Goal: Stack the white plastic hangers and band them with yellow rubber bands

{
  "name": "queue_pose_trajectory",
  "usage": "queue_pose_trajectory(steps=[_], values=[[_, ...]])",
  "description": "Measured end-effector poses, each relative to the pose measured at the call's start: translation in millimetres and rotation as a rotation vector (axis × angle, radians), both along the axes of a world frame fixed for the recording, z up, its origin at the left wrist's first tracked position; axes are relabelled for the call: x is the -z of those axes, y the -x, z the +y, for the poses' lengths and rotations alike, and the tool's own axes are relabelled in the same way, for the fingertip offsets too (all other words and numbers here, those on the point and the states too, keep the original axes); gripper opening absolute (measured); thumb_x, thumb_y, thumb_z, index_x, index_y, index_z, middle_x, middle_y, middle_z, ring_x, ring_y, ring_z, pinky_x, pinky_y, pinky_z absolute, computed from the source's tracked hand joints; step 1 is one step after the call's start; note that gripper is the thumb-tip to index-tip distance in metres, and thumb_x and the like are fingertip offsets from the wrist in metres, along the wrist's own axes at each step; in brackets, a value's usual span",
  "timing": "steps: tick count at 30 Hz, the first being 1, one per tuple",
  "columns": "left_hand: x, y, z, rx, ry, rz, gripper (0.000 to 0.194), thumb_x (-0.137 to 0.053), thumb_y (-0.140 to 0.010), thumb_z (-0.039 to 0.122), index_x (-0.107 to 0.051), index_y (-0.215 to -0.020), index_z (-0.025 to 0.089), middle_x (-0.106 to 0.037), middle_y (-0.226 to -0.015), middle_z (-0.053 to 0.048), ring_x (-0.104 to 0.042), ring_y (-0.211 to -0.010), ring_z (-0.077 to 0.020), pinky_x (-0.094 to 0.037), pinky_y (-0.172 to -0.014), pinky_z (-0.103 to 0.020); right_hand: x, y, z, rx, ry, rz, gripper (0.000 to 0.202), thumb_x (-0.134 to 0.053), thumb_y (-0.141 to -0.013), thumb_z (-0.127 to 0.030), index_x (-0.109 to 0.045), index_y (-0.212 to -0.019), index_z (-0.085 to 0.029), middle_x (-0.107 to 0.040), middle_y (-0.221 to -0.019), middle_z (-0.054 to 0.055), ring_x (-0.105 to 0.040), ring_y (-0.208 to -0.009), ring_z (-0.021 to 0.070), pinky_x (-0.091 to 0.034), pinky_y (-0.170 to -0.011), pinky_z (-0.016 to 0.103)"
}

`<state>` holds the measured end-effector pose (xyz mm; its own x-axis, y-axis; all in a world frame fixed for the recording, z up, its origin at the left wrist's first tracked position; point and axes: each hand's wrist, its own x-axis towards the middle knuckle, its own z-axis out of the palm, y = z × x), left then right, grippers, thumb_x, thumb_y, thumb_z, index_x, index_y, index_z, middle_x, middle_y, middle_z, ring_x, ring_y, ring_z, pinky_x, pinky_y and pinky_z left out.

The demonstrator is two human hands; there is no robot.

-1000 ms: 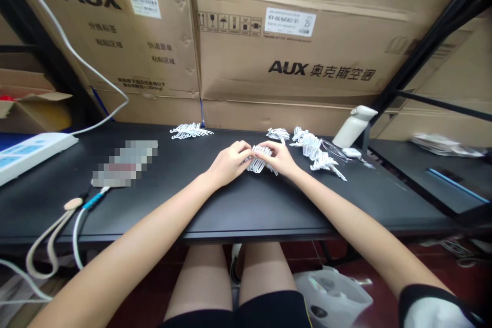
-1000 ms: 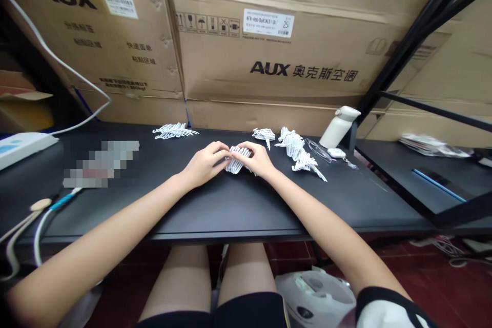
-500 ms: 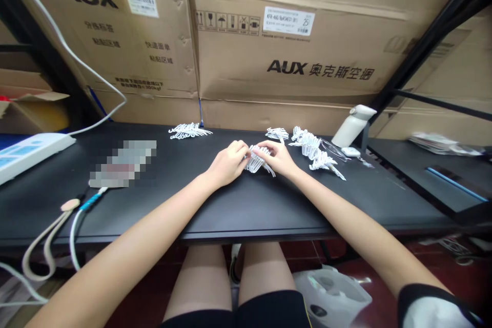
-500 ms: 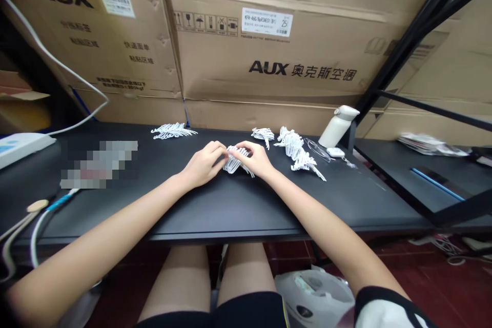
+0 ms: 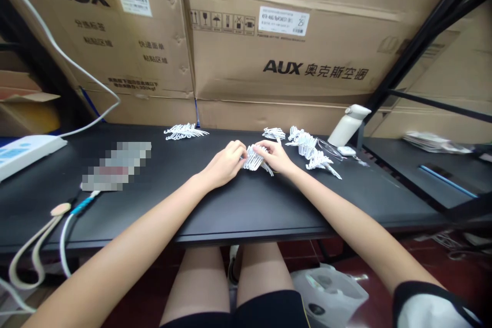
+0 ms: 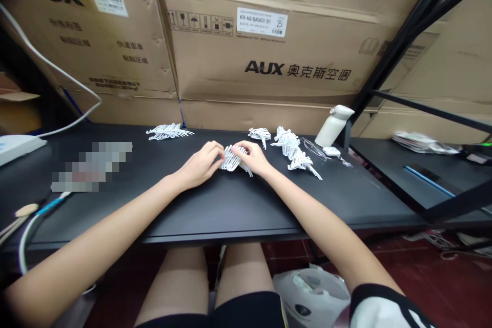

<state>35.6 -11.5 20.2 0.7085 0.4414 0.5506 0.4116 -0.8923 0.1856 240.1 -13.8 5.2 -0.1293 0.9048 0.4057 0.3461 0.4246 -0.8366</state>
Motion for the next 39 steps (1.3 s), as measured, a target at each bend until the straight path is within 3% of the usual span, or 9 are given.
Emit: queue_pose_trajectory(steps=[6, 12, 19, 26, 30, 35, 39], values=[[7.5, 0.1, 5.9, -0.002, 0.103, -0.119, 0.009, -0.048, -0.087, 0.022, -0.056, -0.087, 0.019, -0.057, -0.093, -0.005, -0.052, -0.089, -0.0192, -0.045, -0.079, -0.034, 2.0, -0.5, 1.4, 0.011, -0.003, 0.006, 0.034, -0.061, -0.077, -0.048, -0.065, -0.087, -0.015, -0.064, -0.080, 0.004, -0.059, -0.067, 0.0151, -0.047, -0.062, 0.027], [10.5, -0.6, 10.4, 0.014, 0.283, -0.247, 0.010, -0.056, -0.081, 0.026, -0.061, -0.081, 0.018, -0.060, -0.085, -0.004, -0.058, -0.081, -0.0167, -0.049, -0.069, -0.029, 0.8, -0.2, -1.4, 0.011, -0.030, -0.018, 0.030, -0.061, -0.078, -0.044, -0.064, -0.088, -0.017, -0.065, -0.084, 0.005, -0.060, -0.074, 0.0170, -0.048, -0.069, 0.029], [7.7, -0.1, 10.6, -0.015, 0.433, -0.325, 0.018, -0.056, -0.076, 0.023, -0.065, -0.090, 0.016, -0.065, -0.089, -0.005, -0.063, -0.081, -0.0168, -0.053, -0.067, -0.028, 4.2, 0.5, 1.5, -0.005, 0.022, 0.044, 0.029, -0.063, -0.075, -0.042, -0.064, -0.088, -0.017, -0.066, -0.086, 0.004, -0.060, -0.076, 0.0171, -0.048, -0.070, 0.029], [8.7, -0.8, 4.5, 0.121, 0.266, -0.230, 0.018, -0.053, -0.085, 0.026, -0.067, -0.091, 0.017, -0.065, -0.088, -0.006, -0.061, -0.076, -0.0145, -0.051, -0.067, -0.026, 0.6, 5.1, -1.2, -0.058, 0.269, 0.210, 0.020, -0.056, -0.073, -0.033, -0.065, -0.077, -0.015, -0.063, -0.073, 0.002, -0.055, -0.065, 0.0141, -0.043, -0.061, 0.025], [7.7, -2.4, 0.8, 0.124, 0.182, -0.198, 0.020, -0.049, -0.089, 0.028, -0.065, -0.091, 0.018, -0.063, -0.088, -0.006, -0.059, -0.075, -0.0142, -0.049, -0.068, -0.027, -2.8, 5.4, -3.7, -0.107, 0.255, 0.219, 0.024, -0.054, -0.076, -0.036, -0.065, -0.079, -0.015, -0.064, -0.079, 0.003, -0.057, -0.072, 0.0153, -0.044, -0.066, 0.026], [5.6, -3.0, -2.3, 0.099, 0.140, -0.151, 0.018, -0.047, -0.089, 0.026, -0.063, -0.085, 0.018, -0.059, -0.085, -0.005, -0.056, -0.073, -0.0138, -0.046, -0.069, -0.026, -6.4, 4.1, -7.6, -0.141, 0.167, 0.033, 0.031, -0.063, -0.075, -0.046, -0.066, -0.081, -0.016, -0.063, -0.079, 0.002, -0.055, -0.074, 0.0151, -0.043, -0.067, 0.025], [2.3, -3.6, -6.9, 0.065, 0.093, -0.081, 0.016, -0.043, -0.090, 0.021, -0.059, -0.087, 0.018, -0.057, -0.088, -0.004, -0.055, -0.075, -0.0136, -0.044, -0.069, -0.025, -5.6, 4.2, -8.2, -0.142, 0.132, 0.007, 0.032, -0.060, -0.077, -0.047, -0.066, -0.081, -0.016, -0.062, -0.077, 0.002, -0.054, -0.071, 0.0137, -0.042, -0.067, 0.025]])
